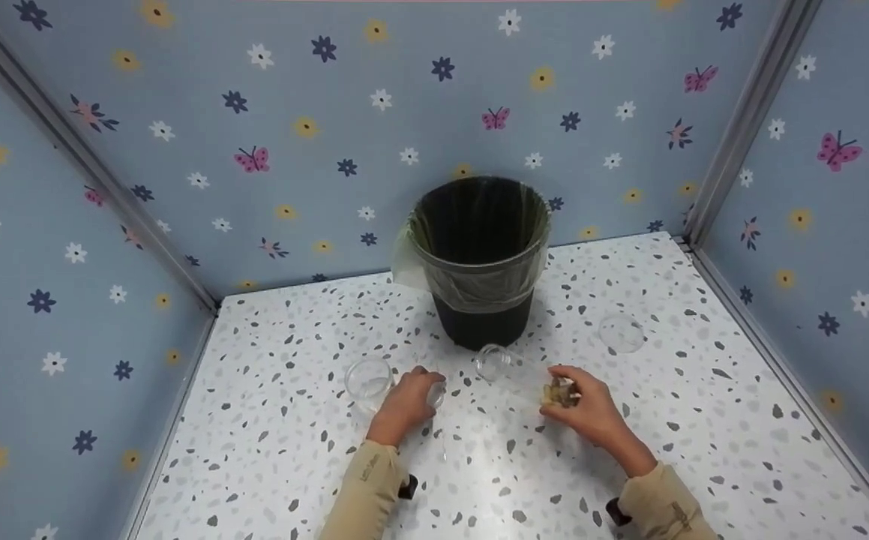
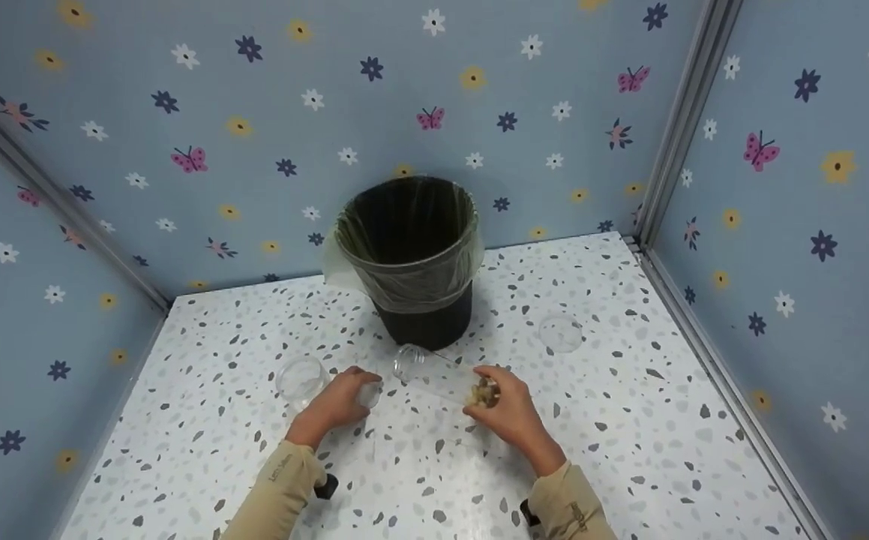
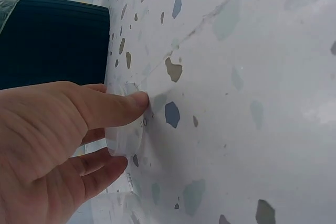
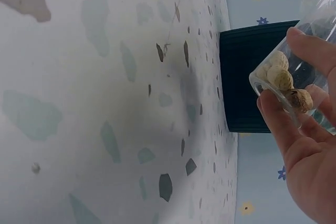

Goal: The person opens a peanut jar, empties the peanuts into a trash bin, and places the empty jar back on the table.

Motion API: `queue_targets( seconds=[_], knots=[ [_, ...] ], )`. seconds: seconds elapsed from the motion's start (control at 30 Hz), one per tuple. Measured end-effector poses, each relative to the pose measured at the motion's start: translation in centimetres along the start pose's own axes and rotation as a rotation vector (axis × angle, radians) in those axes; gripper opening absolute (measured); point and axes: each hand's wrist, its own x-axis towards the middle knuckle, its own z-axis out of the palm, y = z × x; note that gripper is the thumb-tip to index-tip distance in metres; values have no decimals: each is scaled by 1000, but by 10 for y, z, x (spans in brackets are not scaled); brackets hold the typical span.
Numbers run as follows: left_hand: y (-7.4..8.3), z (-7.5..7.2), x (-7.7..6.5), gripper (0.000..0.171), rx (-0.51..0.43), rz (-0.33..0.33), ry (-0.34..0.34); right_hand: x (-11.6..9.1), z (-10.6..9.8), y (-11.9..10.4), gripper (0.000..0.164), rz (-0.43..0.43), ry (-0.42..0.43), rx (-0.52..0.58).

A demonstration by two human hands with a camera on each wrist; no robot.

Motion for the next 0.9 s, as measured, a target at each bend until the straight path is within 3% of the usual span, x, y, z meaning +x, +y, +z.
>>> queue_targets(
  seconds=[0.3, 0.47, 0.63, 0.77, 0.9],
  knots=[
    [5, -1, -3, 72, -10, -23, 65, -5, -27, -7, 61, -38, 58, -31],
    [15, 4, -13, 63, -64, 5, 136, -11, -46, -7, 60, -18, 108, -32],
    [28, -11, -13, 46, -246, 53, 347, -1, -68, -14, 60, -28, 169, -31],
    [41, -39, -5, 50, -429, 76, 560, 14, -89, -25, 61, -53, 207, -53],
    [53, -71, 6, 61, -509, 101, 728, 34, -109, -37, 62, -76, 226, -74]
  ],
)
